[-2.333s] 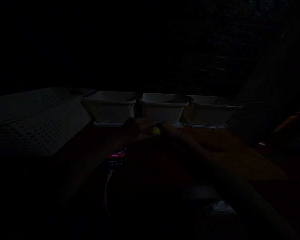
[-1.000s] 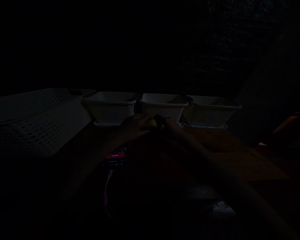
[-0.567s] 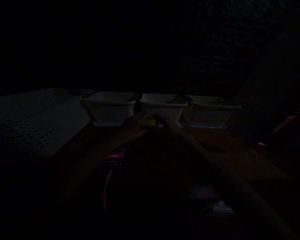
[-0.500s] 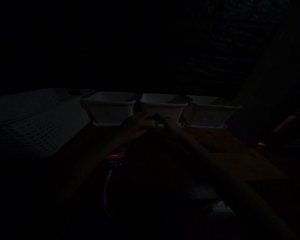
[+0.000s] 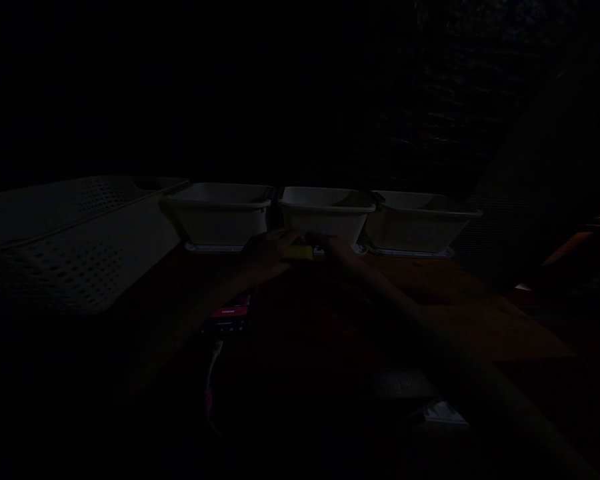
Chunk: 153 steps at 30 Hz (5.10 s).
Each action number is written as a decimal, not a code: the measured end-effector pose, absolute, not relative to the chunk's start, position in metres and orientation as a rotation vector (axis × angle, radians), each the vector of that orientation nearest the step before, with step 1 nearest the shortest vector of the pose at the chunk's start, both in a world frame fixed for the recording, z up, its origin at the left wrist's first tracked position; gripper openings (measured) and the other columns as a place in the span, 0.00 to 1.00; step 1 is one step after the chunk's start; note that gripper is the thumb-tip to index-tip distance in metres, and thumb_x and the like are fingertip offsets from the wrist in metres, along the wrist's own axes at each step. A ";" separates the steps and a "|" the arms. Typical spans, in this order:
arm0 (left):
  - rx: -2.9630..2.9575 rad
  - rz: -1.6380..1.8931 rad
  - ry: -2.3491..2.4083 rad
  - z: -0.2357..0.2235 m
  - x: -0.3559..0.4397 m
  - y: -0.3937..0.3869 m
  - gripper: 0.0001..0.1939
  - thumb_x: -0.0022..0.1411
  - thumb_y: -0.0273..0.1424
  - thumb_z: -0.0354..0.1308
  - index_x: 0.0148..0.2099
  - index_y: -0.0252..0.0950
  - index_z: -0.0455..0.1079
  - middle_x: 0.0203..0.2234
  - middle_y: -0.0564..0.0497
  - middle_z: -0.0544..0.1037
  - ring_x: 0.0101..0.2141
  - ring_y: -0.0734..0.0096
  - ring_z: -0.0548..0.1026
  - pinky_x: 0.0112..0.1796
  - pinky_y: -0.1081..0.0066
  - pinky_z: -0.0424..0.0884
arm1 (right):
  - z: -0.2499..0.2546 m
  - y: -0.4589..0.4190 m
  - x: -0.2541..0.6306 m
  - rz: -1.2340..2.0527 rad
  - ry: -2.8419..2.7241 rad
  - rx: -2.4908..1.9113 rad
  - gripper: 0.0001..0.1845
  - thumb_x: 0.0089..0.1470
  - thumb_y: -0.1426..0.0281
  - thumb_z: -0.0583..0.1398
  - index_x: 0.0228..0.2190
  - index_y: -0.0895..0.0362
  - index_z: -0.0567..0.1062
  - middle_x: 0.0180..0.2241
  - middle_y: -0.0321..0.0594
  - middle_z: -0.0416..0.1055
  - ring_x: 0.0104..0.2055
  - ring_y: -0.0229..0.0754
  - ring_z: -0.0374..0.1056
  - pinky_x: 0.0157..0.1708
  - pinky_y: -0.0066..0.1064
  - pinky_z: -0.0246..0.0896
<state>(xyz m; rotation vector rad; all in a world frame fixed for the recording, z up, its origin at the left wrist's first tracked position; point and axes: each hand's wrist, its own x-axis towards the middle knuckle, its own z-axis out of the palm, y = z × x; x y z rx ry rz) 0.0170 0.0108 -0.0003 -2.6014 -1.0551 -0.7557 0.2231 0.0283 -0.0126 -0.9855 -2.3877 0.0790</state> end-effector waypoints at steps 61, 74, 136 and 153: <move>-2.479 -0.847 -1.019 -0.002 0.019 0.010 0.16 0.52 0.28 0.55 0.45 0.39 0.67 0.38 0.51 0.76 0.38 0.66 0.74 0.37 0.69 0.67 | -0.006 0.026 0.224 -0.015 -2.301 -0.939 0.13 0.45 0.66 0.60 0.35 0.58 0.73 0.30 0.40 0.73 0.31 0.39 0.66 0.30 0.27 0.55; -2.483 -0.807 -1.056 0.003 0.021 0.008 0.21 0.51 0.35 0.60 0.48 0.37 0.65 0.41 0.47 0.73 0.43 0.61 0.70 0.42 0.65 0.64 | -0.005 0.027 0.226 -0.044 -2.250 -0.998 0.13 0.45 0.66 0.60 0.34 0.58 0.73 0.28 0.38 0.72 0.30 0.40 0.66 0.28 0.26 0.53; -2.341 -0.762 -1.120 0.003 0.017 0.012 0.15 0.52 0.35 0.58 0.43 0.36 0.69 0.39 0.47 0.75 0.41 0.59 0.70 0.42 0.60 0.62 | -0.007 0.034 0.232 -0.096 -2.316 -1.025 0.22 0.45 0.66 0.62 0.43 0.58 0.67 0.42 0.46 0.69 0.43 0.45 0.65 0.42 0.35 0.56; -2.526 -0.778 -0.849 0.004 0.016 0.013 0.10 0.54 0.34 0.58 0.37 0.35 0.72 0.33 0.49 0.76 0.37 0.65 0.71 0.39 0.65 0.64 | -0.003 0.027 0.220 -0.197 -2.402 -0.915 0.08 0.49 0.73 0.59 0.32 0.61 0.77 0.35 0.46 0.72 0.39 0.41 0.64 0.40 0.33 0.56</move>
